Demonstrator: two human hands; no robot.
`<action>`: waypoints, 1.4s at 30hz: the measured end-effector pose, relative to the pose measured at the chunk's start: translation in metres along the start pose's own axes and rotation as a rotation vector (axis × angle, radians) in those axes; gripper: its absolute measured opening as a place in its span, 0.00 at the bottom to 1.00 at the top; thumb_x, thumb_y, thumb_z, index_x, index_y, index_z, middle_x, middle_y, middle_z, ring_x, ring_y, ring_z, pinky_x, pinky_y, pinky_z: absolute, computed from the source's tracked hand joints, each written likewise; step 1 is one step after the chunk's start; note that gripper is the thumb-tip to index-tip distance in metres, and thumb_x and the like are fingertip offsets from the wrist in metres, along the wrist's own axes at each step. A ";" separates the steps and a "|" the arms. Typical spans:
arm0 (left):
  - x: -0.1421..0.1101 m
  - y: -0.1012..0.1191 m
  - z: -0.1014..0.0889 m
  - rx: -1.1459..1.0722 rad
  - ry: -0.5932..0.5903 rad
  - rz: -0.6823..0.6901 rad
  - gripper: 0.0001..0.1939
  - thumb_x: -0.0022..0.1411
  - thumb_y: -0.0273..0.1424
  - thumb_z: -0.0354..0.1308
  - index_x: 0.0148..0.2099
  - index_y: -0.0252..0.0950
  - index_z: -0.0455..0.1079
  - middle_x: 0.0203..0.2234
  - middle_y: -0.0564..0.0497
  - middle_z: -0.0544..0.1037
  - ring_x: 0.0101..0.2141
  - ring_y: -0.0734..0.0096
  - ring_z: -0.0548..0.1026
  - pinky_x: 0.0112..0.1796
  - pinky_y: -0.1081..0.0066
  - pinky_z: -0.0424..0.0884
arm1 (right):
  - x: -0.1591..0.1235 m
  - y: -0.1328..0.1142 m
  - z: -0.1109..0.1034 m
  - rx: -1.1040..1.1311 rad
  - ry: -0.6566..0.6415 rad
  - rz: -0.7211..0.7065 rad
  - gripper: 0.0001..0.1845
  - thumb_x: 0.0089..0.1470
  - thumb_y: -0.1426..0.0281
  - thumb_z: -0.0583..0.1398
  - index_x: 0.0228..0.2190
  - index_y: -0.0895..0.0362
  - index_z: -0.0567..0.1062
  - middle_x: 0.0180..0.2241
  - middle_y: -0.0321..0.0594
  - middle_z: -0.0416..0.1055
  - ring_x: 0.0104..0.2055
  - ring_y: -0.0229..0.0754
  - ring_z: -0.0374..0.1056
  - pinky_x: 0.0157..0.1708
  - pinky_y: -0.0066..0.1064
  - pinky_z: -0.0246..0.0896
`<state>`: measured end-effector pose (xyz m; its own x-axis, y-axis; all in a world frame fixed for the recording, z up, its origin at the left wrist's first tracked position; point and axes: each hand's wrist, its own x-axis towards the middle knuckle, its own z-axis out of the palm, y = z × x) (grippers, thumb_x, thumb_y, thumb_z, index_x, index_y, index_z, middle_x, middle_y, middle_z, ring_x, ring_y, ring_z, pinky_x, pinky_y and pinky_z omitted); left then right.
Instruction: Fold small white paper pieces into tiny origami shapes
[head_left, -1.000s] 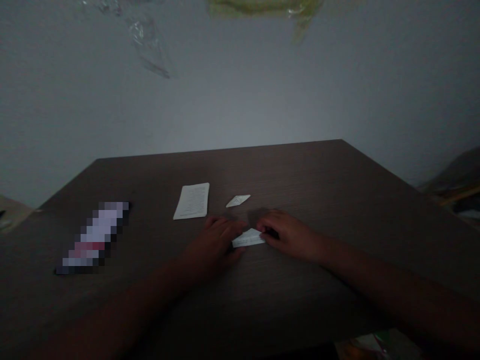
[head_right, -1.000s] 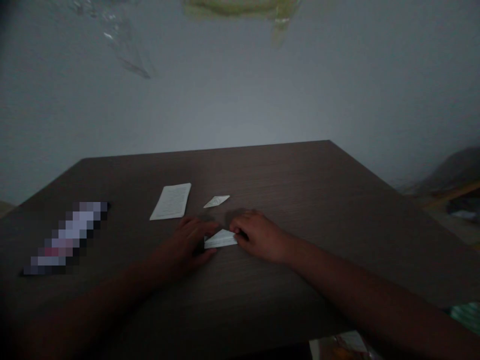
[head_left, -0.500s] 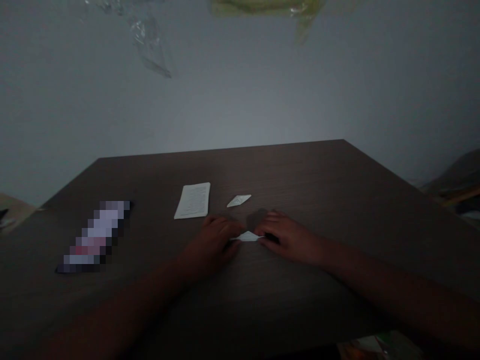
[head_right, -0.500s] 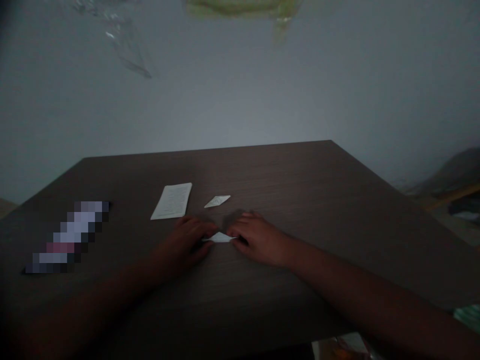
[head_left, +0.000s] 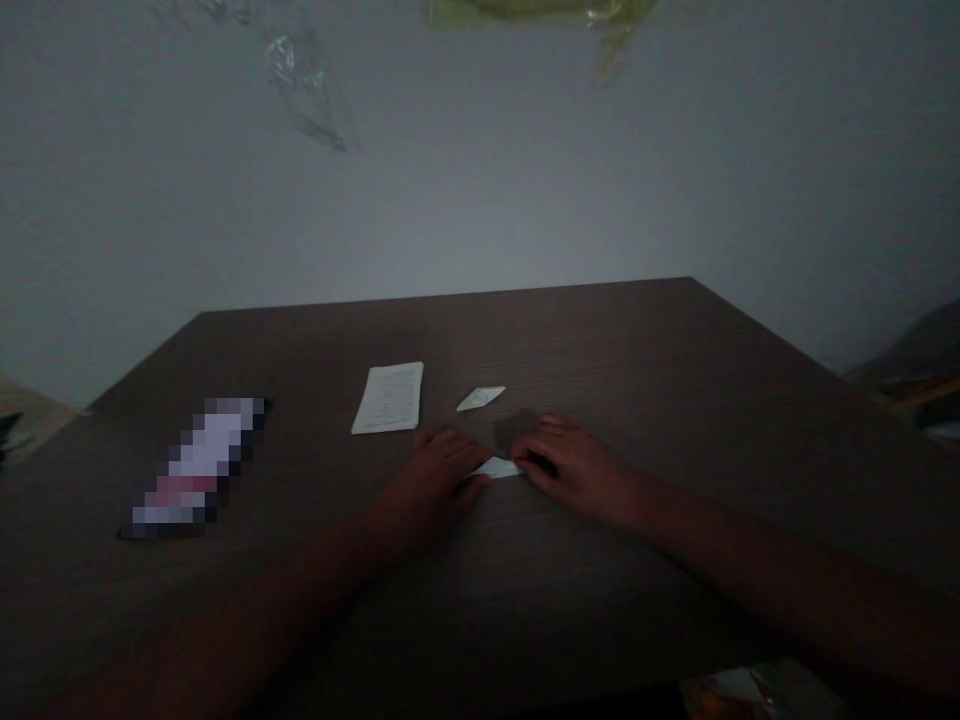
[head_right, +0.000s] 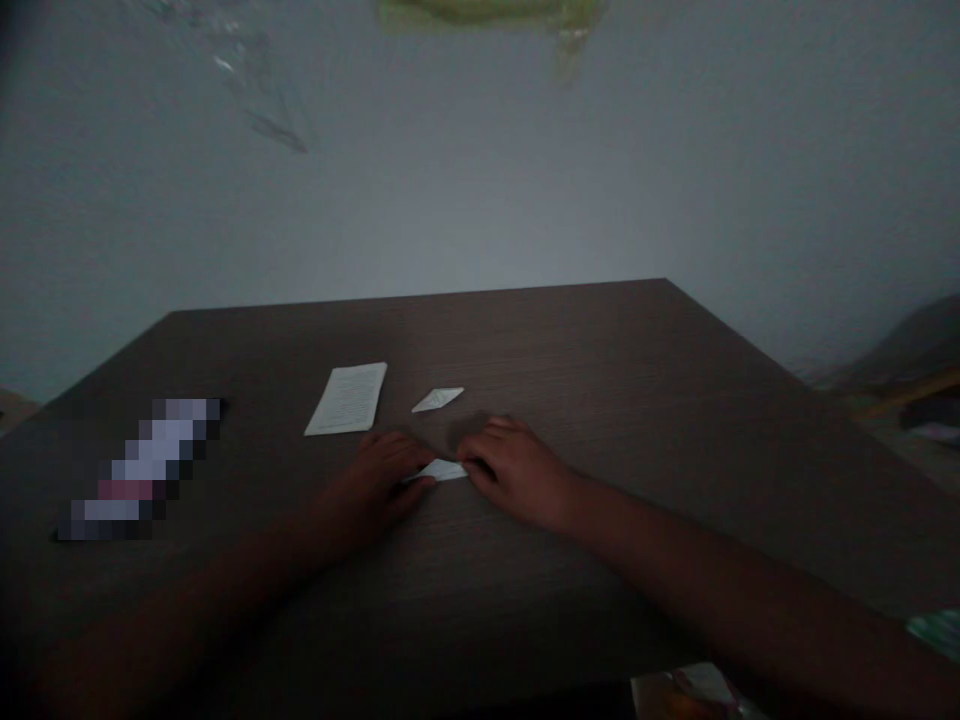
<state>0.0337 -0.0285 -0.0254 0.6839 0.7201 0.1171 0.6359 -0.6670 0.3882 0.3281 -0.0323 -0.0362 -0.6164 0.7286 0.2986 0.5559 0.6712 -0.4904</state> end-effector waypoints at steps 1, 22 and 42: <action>0.000 0.000 0.000 -0.001 0.008 0.000 0.14 0.83 0.26 0.65 0.64 0.42 0.84 0.55 0.44 0.90 0.59 0.47 0.86 0.66 0.46 0.78 | 0.000 0.000 0.001 -0.013 0.019 0.019 0.07 0.77 0.76 0.67 0.46 0.51 0.84 0.44 0.41 0.85 0.50 0.50 0.79 0.59 0.45 0.72; 0.004 0.000 0.003 -0.020 0.040 -0.062 0.13 0.79 0.25 0.65 0.60 0.42 0.84 0.51 0.47 0.89 0.56 0.49 0.86 0.67 0.45 0.77 | 0.000 0.004 0.011 -0.023 -0.003 -0.001 0.09 0.78 0.77 0.68 0.46 0.53 0.88 0.46 0.44 0.84 0.51 0.51 0.77 0.60 0.48 0.73; -0.003 -0.011 -0.004 0.045 0.131 -0.137 0.09 0.81 0.31 0.67 0.56 0.41 0.88 0.52 0.43 0.86 0.54 0.48 0.84 0.61 0.45 0.81 | -0.001 0.009 0.005 0.003 0.077 0.042 0.09 0.77 0.77 0.70 0.45 0.53 0.91 0.48 0.46 0.81 0.55 0.54 0.76 0.60 0.49 0.73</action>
<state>0.0230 -0.0224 -0.0268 0.5390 0.8217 0.1850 0.7374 -0.5665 0.3680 0.3314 -0.0274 -0.0448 -0.5476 0.7646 0.3399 0.5787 0.6394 -0.5062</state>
